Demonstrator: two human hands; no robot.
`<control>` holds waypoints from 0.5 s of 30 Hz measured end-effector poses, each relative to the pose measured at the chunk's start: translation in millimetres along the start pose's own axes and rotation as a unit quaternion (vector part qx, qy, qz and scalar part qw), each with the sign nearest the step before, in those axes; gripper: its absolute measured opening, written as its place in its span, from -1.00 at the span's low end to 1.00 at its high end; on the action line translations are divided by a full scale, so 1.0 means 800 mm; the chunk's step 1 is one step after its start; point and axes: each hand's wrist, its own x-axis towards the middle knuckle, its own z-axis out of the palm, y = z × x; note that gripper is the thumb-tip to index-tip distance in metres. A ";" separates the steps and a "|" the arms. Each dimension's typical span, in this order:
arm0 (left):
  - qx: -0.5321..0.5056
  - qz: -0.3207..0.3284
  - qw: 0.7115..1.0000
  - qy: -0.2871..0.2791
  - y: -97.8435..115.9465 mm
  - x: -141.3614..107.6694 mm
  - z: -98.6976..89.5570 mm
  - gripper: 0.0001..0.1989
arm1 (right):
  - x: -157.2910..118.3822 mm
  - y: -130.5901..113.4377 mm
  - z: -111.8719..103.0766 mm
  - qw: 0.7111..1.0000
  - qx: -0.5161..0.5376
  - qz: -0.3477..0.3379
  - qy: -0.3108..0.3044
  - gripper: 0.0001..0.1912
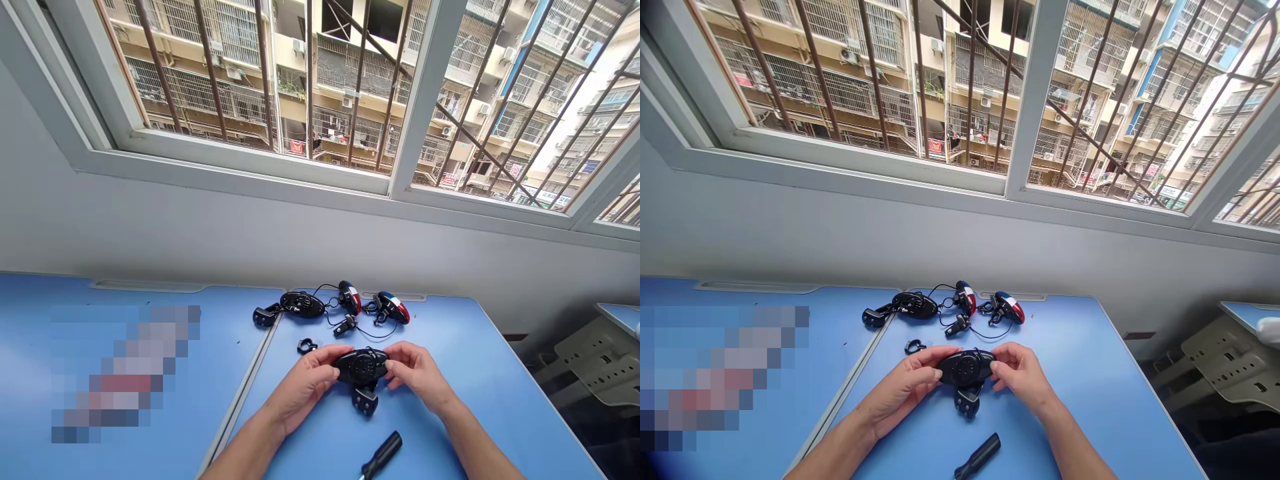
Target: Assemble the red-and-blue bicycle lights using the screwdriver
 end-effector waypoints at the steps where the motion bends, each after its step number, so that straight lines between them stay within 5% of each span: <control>1: -0.004 -0.002 1.000 0.001 -0.001 0.001 -0.001 -0.60 | 0.000 0.000 0.001 1.000 -0.002 -0.001 -0.001 -0.51; 15: -0.020 -0.009 1.000 -0.016 0.001 -0.004 -0.001 -0.60 | 0.003 0.003 -0.002 1.000 -0.004 0.003 0.006 -0.45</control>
